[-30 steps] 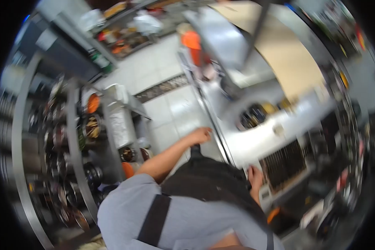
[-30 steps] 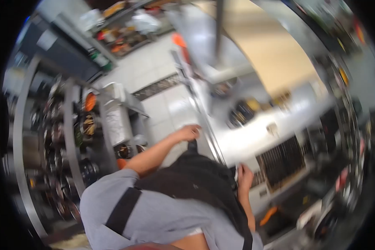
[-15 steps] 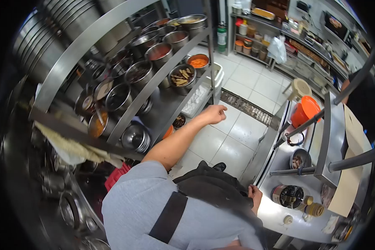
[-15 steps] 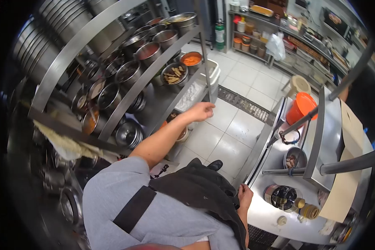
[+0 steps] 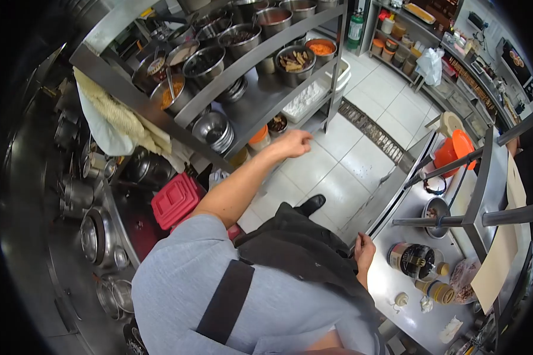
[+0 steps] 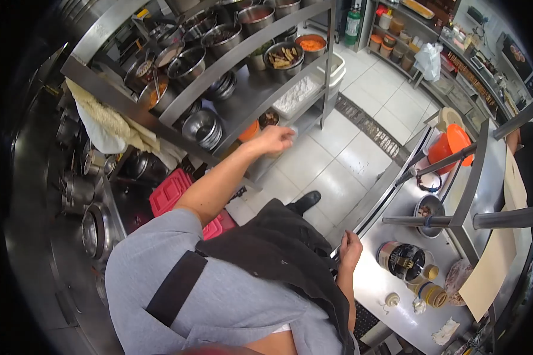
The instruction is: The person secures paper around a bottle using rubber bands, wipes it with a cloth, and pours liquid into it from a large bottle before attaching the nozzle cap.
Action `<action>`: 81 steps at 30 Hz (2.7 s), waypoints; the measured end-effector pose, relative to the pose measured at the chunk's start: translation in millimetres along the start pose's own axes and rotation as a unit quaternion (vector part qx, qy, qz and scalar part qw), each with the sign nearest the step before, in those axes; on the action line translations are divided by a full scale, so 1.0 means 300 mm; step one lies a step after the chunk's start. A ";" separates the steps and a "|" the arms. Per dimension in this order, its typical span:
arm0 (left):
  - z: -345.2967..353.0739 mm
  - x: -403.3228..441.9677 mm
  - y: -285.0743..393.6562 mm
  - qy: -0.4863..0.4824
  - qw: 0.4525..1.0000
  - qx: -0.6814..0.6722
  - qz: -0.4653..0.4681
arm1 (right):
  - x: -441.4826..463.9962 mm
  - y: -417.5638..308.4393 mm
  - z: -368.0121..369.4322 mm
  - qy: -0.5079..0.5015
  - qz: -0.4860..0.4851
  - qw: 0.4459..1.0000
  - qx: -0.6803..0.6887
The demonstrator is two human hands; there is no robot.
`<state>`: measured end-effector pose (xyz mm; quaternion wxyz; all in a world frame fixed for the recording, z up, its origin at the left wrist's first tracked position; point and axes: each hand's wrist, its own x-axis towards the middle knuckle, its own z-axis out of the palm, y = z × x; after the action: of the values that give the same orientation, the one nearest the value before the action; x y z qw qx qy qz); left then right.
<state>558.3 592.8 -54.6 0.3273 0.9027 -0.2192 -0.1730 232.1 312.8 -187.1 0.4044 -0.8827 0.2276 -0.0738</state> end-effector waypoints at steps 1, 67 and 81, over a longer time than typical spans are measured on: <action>0.008 -0.018 -0.042 0.023 1.000 -0.001 -0.015 | 0.003 -0.010 -0.005 0.001 -0.005 1.000 0.002; 0.323 0.842 0.266 0.152 0.965 -0.205 -0.058 | 0.224 0.444 -0.935 0.236 0.076 0.918 -0.308; 0.507 0.639 0.444 0.208 0.946 -0.046 0.242 | 0.310 0.342 -0.886 0.314 0.018 0.917 -0.246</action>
<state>613.1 325.1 -108.6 0.4392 0.8222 -0.3498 0.0934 195.9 30.6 -92.9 0.0840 -0.8815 0.3698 -0.2814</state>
